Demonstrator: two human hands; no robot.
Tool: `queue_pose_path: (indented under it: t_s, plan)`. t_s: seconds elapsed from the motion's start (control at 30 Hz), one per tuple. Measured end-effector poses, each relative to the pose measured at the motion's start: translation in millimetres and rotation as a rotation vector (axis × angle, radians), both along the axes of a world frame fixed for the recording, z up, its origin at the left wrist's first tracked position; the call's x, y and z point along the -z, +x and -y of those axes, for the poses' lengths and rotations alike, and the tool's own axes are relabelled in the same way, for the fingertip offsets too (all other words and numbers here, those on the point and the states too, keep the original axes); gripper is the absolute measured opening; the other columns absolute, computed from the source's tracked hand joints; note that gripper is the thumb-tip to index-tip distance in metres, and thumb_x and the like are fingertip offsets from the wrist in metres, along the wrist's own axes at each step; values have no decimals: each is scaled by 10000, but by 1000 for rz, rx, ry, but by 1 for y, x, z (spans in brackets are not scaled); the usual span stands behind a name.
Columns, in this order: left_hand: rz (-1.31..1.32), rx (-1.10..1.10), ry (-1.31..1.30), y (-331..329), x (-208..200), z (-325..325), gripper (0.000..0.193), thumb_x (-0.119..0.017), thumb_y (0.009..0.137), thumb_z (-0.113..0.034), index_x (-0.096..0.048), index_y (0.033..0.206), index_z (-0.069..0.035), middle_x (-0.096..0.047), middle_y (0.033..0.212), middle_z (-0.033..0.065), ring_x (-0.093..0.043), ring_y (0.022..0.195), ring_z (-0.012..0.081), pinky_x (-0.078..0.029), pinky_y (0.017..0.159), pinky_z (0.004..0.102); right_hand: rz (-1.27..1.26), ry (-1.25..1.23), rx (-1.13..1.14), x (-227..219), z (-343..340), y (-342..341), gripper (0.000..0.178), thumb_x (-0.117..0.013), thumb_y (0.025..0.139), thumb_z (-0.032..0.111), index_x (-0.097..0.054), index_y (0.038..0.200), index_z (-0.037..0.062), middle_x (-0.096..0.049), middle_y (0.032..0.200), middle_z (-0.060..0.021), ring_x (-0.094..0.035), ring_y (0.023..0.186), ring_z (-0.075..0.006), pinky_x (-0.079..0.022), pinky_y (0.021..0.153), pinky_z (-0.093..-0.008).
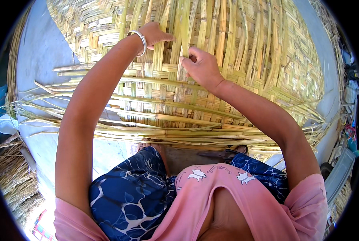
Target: The person weaves a large mat using dried palm leaves. They interlace the leaves by hand, occasionally using a wooden board to press and align the weave. The mat grows in size as more leaves are added.
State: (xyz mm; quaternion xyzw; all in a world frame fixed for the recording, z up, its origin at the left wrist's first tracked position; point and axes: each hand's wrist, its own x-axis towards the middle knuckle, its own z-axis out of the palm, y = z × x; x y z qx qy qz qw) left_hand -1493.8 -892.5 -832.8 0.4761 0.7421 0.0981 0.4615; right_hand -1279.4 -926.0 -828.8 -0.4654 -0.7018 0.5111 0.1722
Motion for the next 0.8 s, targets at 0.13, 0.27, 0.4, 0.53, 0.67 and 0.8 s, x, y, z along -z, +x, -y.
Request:
queue_pose_path:
  t_s: [0.13,0.27,0.4,0.53,0.67,0.8]
  plan:
    - [89,-65,-87,-3,5,-2,532,-791,646,-426,-632,935,-8,-579,786,58,-502,655,134,-477,522,255,-2,-44,6,3,0,1,263,-581,794,247,-543,767,-12,-574,651,-183,-561,596,-321,-446,596,-390]
    - [241,-224,-34,0,10,9,485,-795,653,-378,-628,972,-53,-570,801,40,-475,687,123,-453,625,248,31,-108,11,-3,-2,-2,243,-580,809,233,-549,782,-6,-584,638,-169,-579,600,-301,-453,597,-384]
    - [540,-251,-36,-6,3,21,545,-786,697,-310,-587,1096,3,-621,1022,73,-538,951,186,-387,903,296,66,-197,13,-5,-4,-8,214,-575,828,217,-556,840,5,-595,664,-161,-590,627,-293,-460,619,-389]
    - [901,-210,28,-12,13,36,447,-712,793,-215,-572,1153,12,-618,1089,86,-538,1077,162,-365,990,317,222,153,-194,7,-4,-14,222,-557,853,206,-566,952,7,-611,814,-166,-600,748,-299,-464,703,-407]
    - [952,-288,95,-12,8,49,413,-674,822,-165,-558,1187,-9,-613,1070,60,-557,1006,154,-417,924,302,239,277,-313,12,4,-13,249,-534,872,184,-566,1056,19,-591,947,-171,-583,851,-327,-452,781,-420]
    - [810,-644,251,-3,7,72,345,-623,850,-99,-561,1183,-32,-601,1062,38,-560,960,131,-467,828,271,171,157,-246,20,-2,-13,232,-518,879,164,-567,1074,47,-583,976,-167,-578,861,-341,-449,795,-428]
